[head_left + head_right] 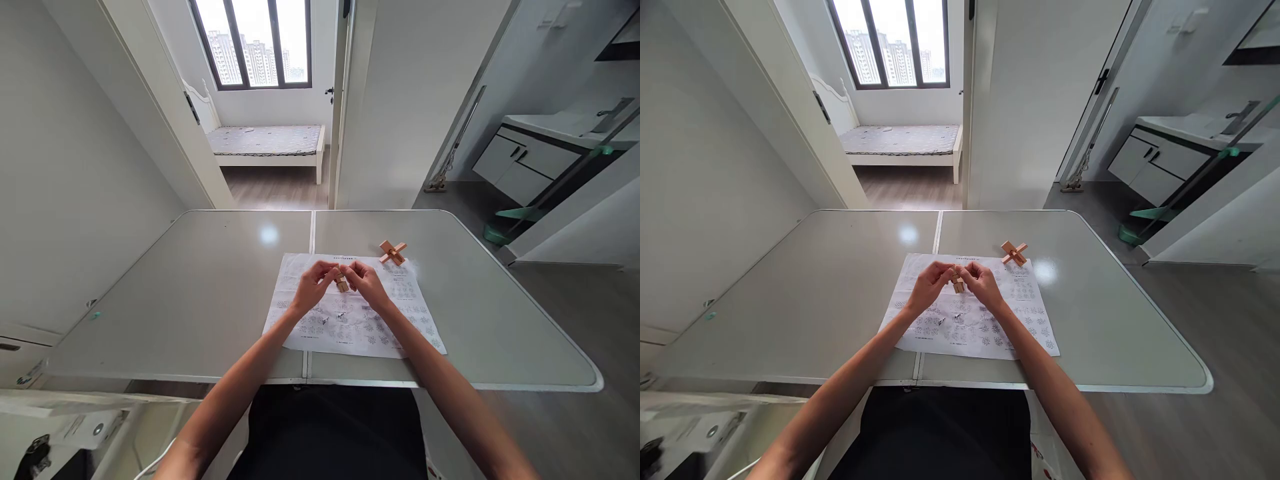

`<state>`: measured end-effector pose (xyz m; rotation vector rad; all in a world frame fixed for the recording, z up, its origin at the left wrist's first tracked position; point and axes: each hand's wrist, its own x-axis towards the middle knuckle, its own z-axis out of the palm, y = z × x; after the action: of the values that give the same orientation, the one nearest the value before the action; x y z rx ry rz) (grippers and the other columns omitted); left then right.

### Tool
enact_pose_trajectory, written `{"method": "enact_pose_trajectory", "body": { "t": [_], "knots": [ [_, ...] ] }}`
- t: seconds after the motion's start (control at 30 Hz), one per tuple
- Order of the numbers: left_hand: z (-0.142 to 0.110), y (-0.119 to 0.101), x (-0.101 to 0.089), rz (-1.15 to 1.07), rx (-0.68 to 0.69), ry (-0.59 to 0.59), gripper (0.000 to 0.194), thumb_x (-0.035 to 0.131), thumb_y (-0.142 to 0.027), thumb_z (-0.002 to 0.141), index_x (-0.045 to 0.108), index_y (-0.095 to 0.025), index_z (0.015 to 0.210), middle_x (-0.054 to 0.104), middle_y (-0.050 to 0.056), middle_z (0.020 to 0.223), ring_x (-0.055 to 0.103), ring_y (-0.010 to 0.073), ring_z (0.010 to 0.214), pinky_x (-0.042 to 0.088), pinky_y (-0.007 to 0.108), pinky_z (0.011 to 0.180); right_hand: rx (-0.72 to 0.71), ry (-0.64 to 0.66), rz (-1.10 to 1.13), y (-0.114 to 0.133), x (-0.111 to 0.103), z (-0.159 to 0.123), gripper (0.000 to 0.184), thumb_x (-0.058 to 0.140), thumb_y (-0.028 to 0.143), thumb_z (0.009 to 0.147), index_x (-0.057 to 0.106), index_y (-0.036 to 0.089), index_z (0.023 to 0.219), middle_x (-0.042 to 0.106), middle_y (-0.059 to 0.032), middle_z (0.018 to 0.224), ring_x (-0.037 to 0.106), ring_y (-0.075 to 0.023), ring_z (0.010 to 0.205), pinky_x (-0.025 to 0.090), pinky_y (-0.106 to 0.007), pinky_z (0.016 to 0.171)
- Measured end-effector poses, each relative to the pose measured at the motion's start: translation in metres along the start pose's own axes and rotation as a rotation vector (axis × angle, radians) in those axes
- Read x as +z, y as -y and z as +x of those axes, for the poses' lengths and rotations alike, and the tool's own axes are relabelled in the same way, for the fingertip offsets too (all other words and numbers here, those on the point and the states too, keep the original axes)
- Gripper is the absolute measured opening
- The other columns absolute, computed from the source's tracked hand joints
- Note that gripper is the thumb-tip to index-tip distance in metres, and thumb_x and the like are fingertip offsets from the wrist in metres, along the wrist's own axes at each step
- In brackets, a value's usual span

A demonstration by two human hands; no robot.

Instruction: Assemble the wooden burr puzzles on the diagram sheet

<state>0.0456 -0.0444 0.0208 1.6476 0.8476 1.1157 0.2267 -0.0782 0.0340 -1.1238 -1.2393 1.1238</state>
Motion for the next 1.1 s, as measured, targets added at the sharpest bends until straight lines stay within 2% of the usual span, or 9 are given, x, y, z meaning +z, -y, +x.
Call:
{"method": "enact_pose_trajectory", "body": {
  "t": [0.17, 0.37, 0.53, 0.6, 0.7, 0.8, 0.9, 1.0, 1.1],
  "knots": [
    [0.001, 0.004, 0.0, -0.051, -0.017, 0.024, 0.033, 0.069, -0.05, 0.095, 0.069, -0.019, 0.106, 0.079, 0.009, 0.107, 0.076, 0.0219, 0.098, 0.061, 0.039, 0.088, 0.072, 0.022, 0.04, -0.001, 0.0, 0.001, 0.057, 0.077, 0.073, 0.078, 0.05, 0.024, 0.067, 0.045, 0.0039, 0.057, 0.04, -0.0114, 0.05, 0.033, -0.028, 0.047],
    [0.002, -0.001, 0.002, -0.068, -0.026, 0.034, 0.035, 0.07, -0.052, 0.094, 0.067, -0.018, 0.102, 0.079, 0.01, 0.108, 0.076, 0.0218, 0.096, 0.061, 0.04, 0.087, 0.087, 0.026, 0.082, -0.005, 0.0, 0.003, 0.057, 0.079, 0.072, 0.075, 0.051, 0.023, 0.066, 0.043, 0.0046, 0.057, 0.037, -0.0103, 0.049, 0.032, -0.027, 0.045],
    [-0.001, -0.009, 0.002, 0.026, 0.01, 0.055, 0.035, 0.064, -0.05, 0.098, 0.068, -0.02, 0.114, 0.077, 0.009, 0.109, 0.073, 0.0212, 0.1, 0.059, 0.038, 0.09, 0.092, 0.015, 0.106, -0.005, 0.001, 0.002, 0.057, 0.079, 0.071, 0.077, 0.051, 0.023, 0.064, 0.048, 0.0025, 0.058, 0.041, -0.0118, 0.051, 0.036, -0.028, 0.046],
    [-0.003, -0.011, 0.002, 0.084, 0.059, 0.097, 0.044, 0.072, -0.05, 0.093, 0.066, -0.022, 0.125, 0.075, 0.008, 0.109, 0.072, 0.0208, 0.098, 0.059, 0.037, 0.089, 0.088, 0.001, 0.123, -0.005, 0.002, 0.002, 0.057, 0.078, 0.072, 0.078, 0.052, 0.023, 0.064, 0.049, 0.0018, 0.058, 0.042, -0.012, 0.051, 0.037, -0.028, 0.046],
    [-0.005, -0.013, 0.003, 0.183, 0.117, 0.114, 0.067, 0.088, -0.046, 0.077, 0.062, -0.024, 0.135, 0.074, 0.007, 0.109, 0.068, 0.02, 0.094, 0.058, 0.034, 0.084, 0.082, -0.006, 0.143, -0.006, 0.001, 0.003, 0.058, 0.076, 0.074, 0.078, 0.054, 0.022, 0.065, 0.05, 0.001, 0.059, 0.043, -0.0119, 0.051, 0.039, -0.028, 0.044],
    [-0.004, -0.012, 0.003, 0.179, 0.093, 0.058, 0.068, 0.089, -0.043, 0.076, 0.061, -0.024, 0.135, 0.073, 0.006, 0.106, 0.066, 0.0182, 0.09, 0.056, 0.032, 0.082, 0.068, 0.007, 0.142, -0.008, 0.0, 0.004, 0.059, 0.07, 0.079, 0.08, 0.06, 0.021, 0.074, 0.056, -0.0005, 0.067, 0.047, -0.012, 0.053, 0.043, -0.028, 0.046],
    [0.001, -0.008, -0.001, 0.064, 0.018, -0.071, 0.069, 0.089, -0.043, 0.077, 0.06, -0.022, 0.135, 0.073, 0.006, 0.105, 0.066, 0.016, 0.086, 0.056, 0.03, 0.079, 0.014, -0.059, 0.028, -0.011, 0.0, 0.006, 0.057, 0.06, 0.078, 0.088, 0.063, 0.022, 0.089, 0.064, -0.0023, 0.08, 0.052, -0.013, 0.057, 0.046, -0.029, 0.053],
    [0.007, -0.003, -0.007, -0.035, -0.061, -0.211, 0.071, 0.089, -0.043, 0.076, 0.059, -0.021, 0.135, 0.072, 0.007, 0.107, 0.067, 0.0149, 0.084, 0.057, 0.031, 0.081, -0.091, -0.145, -0.26, -0.017, 0.0, 0.007, 0.049, 0.059, 0.07, 0.093, 0.063, 0.021, 0.094, 0.067, -0.0046, 0.088, 0.06, -0.0167, 0.068, 0.049, -0.031, 0.061],
    [0.01, 0.0, -0.011, -0.094, -0.112, -0.249, 0.072, 0.09, -0.043, 0.074, 0.058, -0.021, 0.135, 0.072, 0.007, 0.108, 0.068, 0.0147, 0.084, 0.058, 0.031, 0.081, -0.182, -0.115, -0.522, -0.025, -0.001, 0.008, 0.04, 0.064, 0.061, 0.092, 0.063, 0.021, 0.1, 0.069, -0.0066, 0.095, 0.064, -0.0201, 0.076, 0.051, -0.033, 0.068]
  ]
}}
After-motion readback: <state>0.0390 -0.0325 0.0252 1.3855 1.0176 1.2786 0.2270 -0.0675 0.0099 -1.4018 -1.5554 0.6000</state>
